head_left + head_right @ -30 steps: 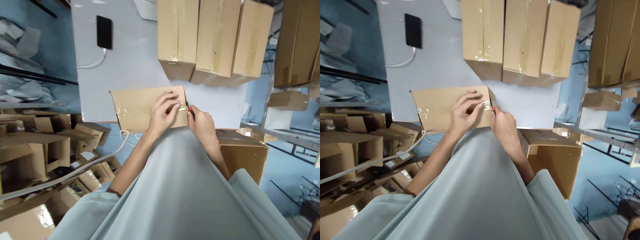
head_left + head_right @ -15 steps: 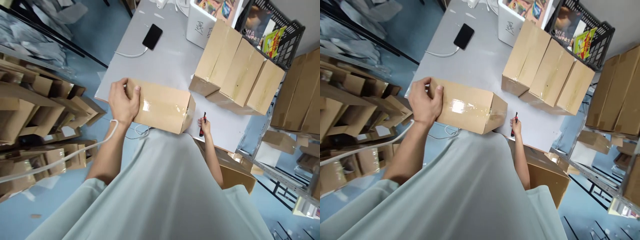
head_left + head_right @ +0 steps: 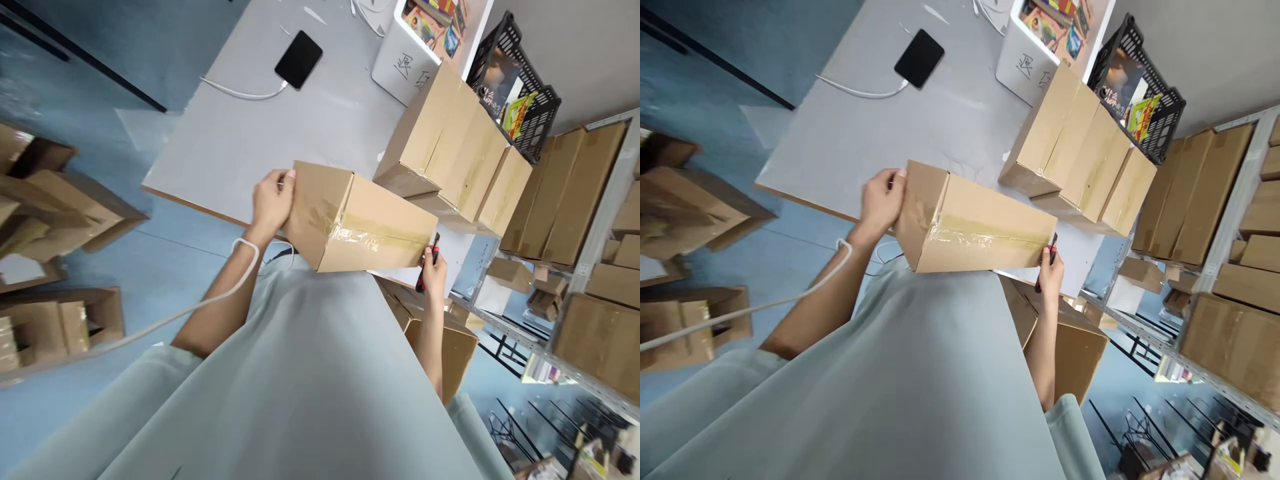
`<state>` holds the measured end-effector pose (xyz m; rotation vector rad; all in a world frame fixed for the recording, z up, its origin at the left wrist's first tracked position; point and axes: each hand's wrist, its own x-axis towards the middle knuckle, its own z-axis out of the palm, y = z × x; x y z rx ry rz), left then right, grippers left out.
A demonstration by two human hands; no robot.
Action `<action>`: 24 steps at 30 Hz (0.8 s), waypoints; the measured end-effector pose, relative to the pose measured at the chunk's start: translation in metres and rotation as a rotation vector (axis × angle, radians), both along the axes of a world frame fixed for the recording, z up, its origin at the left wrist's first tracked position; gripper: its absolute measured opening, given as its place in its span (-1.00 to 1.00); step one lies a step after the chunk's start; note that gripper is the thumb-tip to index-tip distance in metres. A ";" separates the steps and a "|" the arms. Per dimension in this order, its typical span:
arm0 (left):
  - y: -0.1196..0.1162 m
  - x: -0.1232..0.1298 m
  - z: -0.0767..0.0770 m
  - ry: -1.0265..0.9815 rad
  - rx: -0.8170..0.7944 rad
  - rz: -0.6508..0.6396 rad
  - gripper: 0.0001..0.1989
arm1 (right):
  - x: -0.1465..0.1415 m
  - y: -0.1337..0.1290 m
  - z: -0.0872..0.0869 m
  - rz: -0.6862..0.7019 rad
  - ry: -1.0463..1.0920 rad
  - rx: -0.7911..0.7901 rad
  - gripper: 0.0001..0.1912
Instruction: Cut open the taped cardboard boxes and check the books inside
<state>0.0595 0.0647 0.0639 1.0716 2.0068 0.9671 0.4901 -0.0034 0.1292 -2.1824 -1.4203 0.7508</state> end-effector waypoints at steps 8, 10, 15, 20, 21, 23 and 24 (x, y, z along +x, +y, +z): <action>0.042 0.032 -0.060 -0.243 -0.276 -0.183 -0.63 | -0.042 -0.003 0.029 -0.130 -0.244 -0.052 -0.50; 0.033 0.021 -0.061 -0.266 -0.257 -0.196 -0.60 | -0.055 -0.006 0.039 -0.159 -0.278 -0.055 -0.49; -0.003 0.000 -0.032 -0.350 0.156 -0.255 -0.42 | -0.081 -0.003 0.082 -0.063 -0.332 0.000 -0.43; -0.017 0.002 -0.005 -0.304 0.365 -0.454 -0.31 | -0.141 0.027 0.105 0.300 -0.341 -0.099 -0.49; -0.016 0.003 -0.004 -0.309 0.358 -0.491 -0.32 | -0.158 0.034 0.106 0.400 -0.387 -0.141 -0.50; -0.013 0.003 -0.006 -0.335 0.341 -0.551 -0.32 | -0.192 0.048 0.106 0.583 -0.517 -0.241 -0.52; -0.012 0.003 -0.009 -0.350 0.336 -0.575 -0.30 | -0.208 0.054 0.105 0.663 -0.584 -0.289 -0.53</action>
